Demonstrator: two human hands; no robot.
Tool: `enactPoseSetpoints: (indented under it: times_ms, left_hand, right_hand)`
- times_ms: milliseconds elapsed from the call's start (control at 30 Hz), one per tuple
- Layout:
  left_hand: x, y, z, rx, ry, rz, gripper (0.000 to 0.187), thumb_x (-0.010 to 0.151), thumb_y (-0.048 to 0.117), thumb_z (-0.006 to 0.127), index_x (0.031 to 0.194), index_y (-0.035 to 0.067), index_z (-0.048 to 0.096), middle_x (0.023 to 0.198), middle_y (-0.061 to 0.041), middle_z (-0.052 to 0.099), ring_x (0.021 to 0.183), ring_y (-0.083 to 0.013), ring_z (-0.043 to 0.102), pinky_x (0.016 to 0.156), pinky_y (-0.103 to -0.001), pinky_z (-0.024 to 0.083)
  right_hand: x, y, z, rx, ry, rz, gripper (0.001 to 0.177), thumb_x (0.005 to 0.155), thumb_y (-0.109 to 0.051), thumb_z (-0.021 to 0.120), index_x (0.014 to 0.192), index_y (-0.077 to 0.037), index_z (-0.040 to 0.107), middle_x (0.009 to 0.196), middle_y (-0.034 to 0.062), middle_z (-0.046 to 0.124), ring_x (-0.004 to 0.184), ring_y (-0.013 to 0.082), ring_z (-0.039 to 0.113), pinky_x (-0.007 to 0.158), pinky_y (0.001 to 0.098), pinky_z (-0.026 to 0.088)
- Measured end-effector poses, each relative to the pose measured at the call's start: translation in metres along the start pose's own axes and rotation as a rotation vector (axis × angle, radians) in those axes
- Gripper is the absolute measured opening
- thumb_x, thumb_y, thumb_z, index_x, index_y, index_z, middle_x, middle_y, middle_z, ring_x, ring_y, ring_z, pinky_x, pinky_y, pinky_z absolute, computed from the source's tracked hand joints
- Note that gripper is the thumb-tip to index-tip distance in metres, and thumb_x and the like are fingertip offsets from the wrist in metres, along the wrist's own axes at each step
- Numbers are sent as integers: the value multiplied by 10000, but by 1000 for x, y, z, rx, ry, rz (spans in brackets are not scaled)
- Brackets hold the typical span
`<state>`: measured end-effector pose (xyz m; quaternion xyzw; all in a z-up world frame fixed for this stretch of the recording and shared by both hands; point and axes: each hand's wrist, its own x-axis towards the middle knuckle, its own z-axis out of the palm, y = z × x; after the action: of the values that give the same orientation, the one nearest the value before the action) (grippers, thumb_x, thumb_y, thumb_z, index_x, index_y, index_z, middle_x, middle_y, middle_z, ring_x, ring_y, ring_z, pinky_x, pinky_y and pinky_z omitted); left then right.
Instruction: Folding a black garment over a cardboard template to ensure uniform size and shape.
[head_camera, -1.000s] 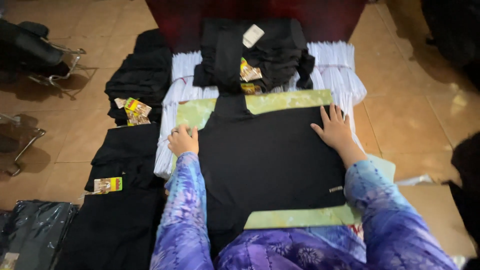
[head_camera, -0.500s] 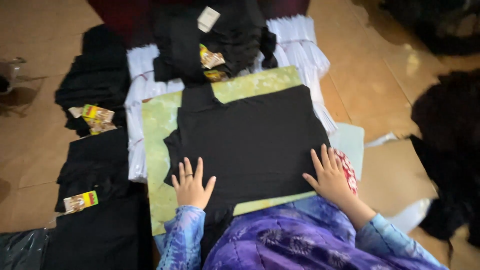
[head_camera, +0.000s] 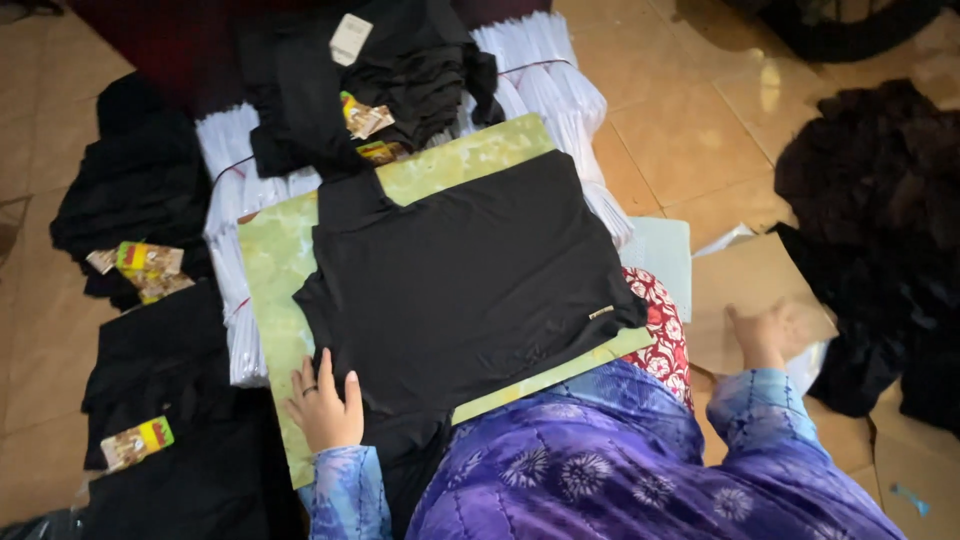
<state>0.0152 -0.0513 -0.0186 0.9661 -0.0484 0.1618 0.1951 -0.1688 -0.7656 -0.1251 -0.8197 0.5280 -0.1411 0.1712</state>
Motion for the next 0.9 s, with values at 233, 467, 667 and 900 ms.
enactPoseSetpoints:
  times_ms: [233, 467, 667, 900]
  left_hand:
    - [8, 13, -3, 32, -23, -2, 666, 919, 407, 604, 1523, 166, 462, 1566, -211, 436, 1436, -473, 378, 1098, -735, 259]
    - [3, 10, 0, -9, 24, -34, 682, 901, 397, 618, 1517, 163, 443, 1533, -206, 455, 1402, -439, 409, 1083, -731, 274]
    - [6, 19, -12, -2, 6, -72, 663, 900, 407, 630, 1504, 192, 460, 1521, -199, 477, 1399, -456, 410, 1101, -723, 269]
    - [4, 17, -9, -23, 52, -248, 705, 966, 457, 582, 1591, 216, 363, 1520, -175, 458, 1412, -402, 422, 1100, -704, 311]
  right_hand:
    - [9, 85, 18, -256, -105, 475, 1351, 677, -750, 812, 1516, 111, 196, 1430, 360, 328, 1267, 494, 443, 1033, 544, 420]
    - [33, 188, 15, -99, 39, 357, 752, 880, -615, 855, 902, 131, 764, 834, 243, 732, 608, 403, 640, 534, 469, 534]
    - [50, 179, -18, 394, -97, 318, 436, 941, -216, 815, 1108, 168, 691, 1112, 194, 706, 921, 271, 656, 753, 380, 534]
    - [109, 73, -142, 284, 34, -55, 483, 1120, -310, 784, 1208, 157, 695, 1120, 268, 712, 953, 373, 672, 783, 449, 549]
